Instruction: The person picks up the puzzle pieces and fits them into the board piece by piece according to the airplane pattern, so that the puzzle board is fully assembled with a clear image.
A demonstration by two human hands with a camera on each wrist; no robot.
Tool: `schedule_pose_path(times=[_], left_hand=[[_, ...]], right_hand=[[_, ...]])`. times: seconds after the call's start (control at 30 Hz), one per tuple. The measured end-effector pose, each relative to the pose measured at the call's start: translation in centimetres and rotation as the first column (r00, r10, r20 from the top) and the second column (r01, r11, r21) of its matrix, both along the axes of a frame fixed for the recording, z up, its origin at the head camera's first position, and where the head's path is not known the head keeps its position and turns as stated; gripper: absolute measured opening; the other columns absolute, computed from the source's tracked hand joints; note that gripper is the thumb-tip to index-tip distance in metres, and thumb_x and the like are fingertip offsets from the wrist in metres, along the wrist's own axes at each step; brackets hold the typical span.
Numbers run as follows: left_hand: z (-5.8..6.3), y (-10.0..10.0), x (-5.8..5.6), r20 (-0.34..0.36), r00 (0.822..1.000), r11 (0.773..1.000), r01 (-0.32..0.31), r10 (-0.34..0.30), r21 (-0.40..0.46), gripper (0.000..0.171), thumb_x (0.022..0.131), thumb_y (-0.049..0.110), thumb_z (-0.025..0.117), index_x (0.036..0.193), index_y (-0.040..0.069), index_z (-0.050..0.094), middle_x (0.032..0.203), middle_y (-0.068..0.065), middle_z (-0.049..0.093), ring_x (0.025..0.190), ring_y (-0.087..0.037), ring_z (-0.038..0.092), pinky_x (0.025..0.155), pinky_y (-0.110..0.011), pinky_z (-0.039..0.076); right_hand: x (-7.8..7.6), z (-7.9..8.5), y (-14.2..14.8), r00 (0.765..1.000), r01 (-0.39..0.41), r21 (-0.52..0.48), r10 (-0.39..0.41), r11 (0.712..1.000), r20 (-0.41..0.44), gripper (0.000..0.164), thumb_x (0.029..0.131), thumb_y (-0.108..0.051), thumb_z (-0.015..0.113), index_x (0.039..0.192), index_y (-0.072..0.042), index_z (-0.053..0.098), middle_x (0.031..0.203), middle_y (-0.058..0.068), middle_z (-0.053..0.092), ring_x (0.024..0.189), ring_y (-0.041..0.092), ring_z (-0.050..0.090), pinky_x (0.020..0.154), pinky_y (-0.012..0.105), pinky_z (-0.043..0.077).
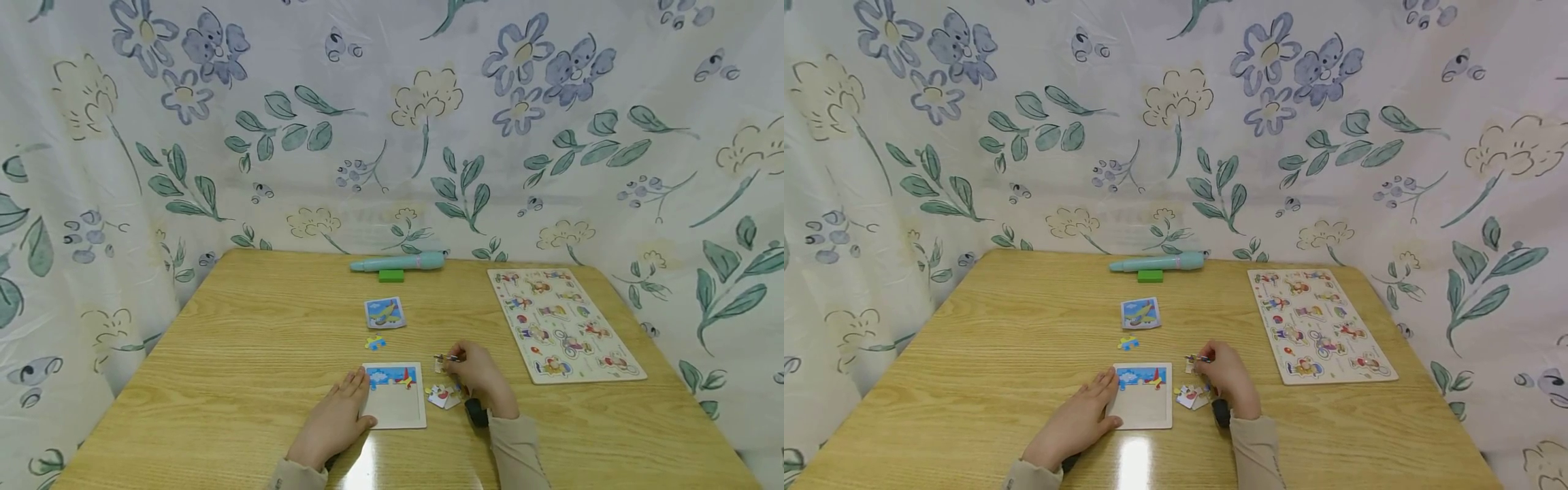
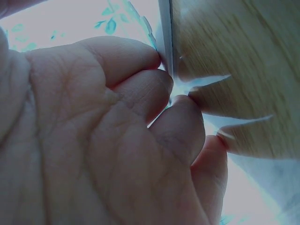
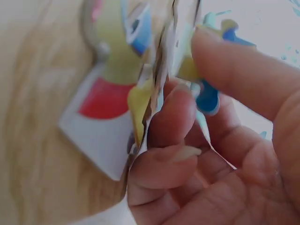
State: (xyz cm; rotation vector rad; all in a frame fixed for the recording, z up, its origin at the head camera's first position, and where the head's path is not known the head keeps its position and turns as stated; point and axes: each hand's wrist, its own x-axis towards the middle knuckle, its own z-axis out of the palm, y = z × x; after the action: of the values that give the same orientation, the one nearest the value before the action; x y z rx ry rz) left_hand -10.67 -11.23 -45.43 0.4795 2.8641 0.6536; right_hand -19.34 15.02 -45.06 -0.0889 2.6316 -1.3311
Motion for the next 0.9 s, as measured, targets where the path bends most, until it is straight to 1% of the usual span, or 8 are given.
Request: schedule_pose_path(times=[0.13,0.23,0.4,0.47,0.57,0.67,0.8,0.9], left_hand=[[0.0,0.0,0.1,0.003,1.0,1.0,0.004,-0.004,-0.006,0.074,0.09,0.035,0.065,0.144,-0.008,0.037,0.156,-0.023,0.029,0.143,-0.042,0.031,0.115,-0.06,0.028],[0.0,0.0,0.1,-0.001,1.0,1.0,0.006,-0.006,-0.012,0.074,0.09,0.035,0.064,0.144,-0.007,0.037,0.156,-0.023,0.029,0.143,-0.042,0.031,0.116,-0.059,0.029],[0.1,0.0,0.1,-0.006,1.0,1.0,0.008,-0.008,-0.017,0.074,0.09,0.035,0.064,0.144,-0.007,0.037,0.156,-0.023,0.029,0.143,-0.041,0.031,0.115,-0.059,0.029],[0.1,0.0,0.1,-0.003,1.0,1.0,0.009,-0.009,-0.019,0.074,0.09,0.035,0.064,0.145,-0.007,0.037,0.156,-0.023,0.029,0.143,-0.041,0.031,0.115,-0.059,0.029],[0.2,0.0,0.1,0.001,1.0,1.0,0.011,-0.011,-0.022,0.074,0.091,0.035,0.063,0.145,-0.007,0.036,0.156,-0.023,0.029,0.144,-0.041,0.03,0.116,-0.059,0.028],[0.2,0.0,0.1,0.001,1.0,1.0,0.012,-0.012,-0.024,0.074,0.091,0.036,0.063,0.145,-0.007,0.036,0.156,-0.023,0.028,0.144,-0.041,0.03,0.116,-0.058,0.028],[0.2,0.0,0.1,-0.001,1.0,1.0,0.012,-0.012,-0.024,0.074,0.091,0.035,0.063,0.145,-0.007,0.036,0.156,-0.023,0.029,0.144,-0.041,0.03,0.116,-0.058,0.028],[0.3,0.0,0.1,0.0,1.0,1.0,0.009,-0.009,-0.021,0.074,0.091,0.035,0.064,0.145,-0.007,0.036,0.156,-0.024,0.029,0.143,-0.042,0.031,0.116,-0.058,0.029]], right_hand=[[-0.2,0.1,0.0,0.999,0.023,-0.015,-0.023,1.0,-0.046,0.008,0.089,0.0,0.062,0.097,0.002,0.062,0.083,0.011,0.064,0.07,0.014,0.059,0.06,0.026,0.052],[-0.2,0.3,-0.1,0.999,0.028,-0.08,-0.03,0.996,-0.024,0.017,0.095,0.0,0.054,0.11,0.007,0.06,0.086,0.015,0.067,0.069,0.014,0.061,0.06,0.026,0.054],[-0.2,0.5,-0.7,0.999,-0.043,-0.168,0.047,0.985,0.023,0.029,0.101,0.0,0.04,0.124,0.013,0.053,0.092,0.019,0.067,0.072,0.015,0.061,0.063,0.026,0.055],[-0.2,0.6,-1.0,0.996,-0.083,-0.175,0.088,0.981,0.023,0.03,0.102,0.0,0.038,0.124,0.014,0.053,0.088,0.02,0.066,0.071,0.016,0.061,0.063,0.027,0.054],[-0.3,0.6,-1.3,0.99,-0.137,-0.179,0.139,0.974,-0.002,0.032,0.101,0.0,0.042,0.128,0.015,0.052,0.081,0.019,0.066,0.068,0.017,0.061,0.061,0.026,0.054],[-0.4,0.5,-1.8,0.983,-0.182,-0.198,0.183,0.963,-0.013,0.03,0.099,0.0,0.046,0.125,0.012,0.055,0.076,0.015,0.064,0.065,0.014,0.058,0.056,0.023,0.051],[-0.3,0.2,-2.6,0.97,-0.238,-0.201,0.242,0.95,-0.004,0.023,0.099,-0.002,0.047,0.118,0.005,0.058,0.071,0.008,0.056,0.059,0.012,0.049,0.051,0.021,0.042],[-0.1,0.1,-3.2,0.955,-0.29,-0.17,0.295,0.942,0.006,0.027,0.101,-0.005,0.045,0.121,-0.002,0.062,0.069,0.007,0.053,0.054,0.012,0.043,0.047,0.021,0.036]])
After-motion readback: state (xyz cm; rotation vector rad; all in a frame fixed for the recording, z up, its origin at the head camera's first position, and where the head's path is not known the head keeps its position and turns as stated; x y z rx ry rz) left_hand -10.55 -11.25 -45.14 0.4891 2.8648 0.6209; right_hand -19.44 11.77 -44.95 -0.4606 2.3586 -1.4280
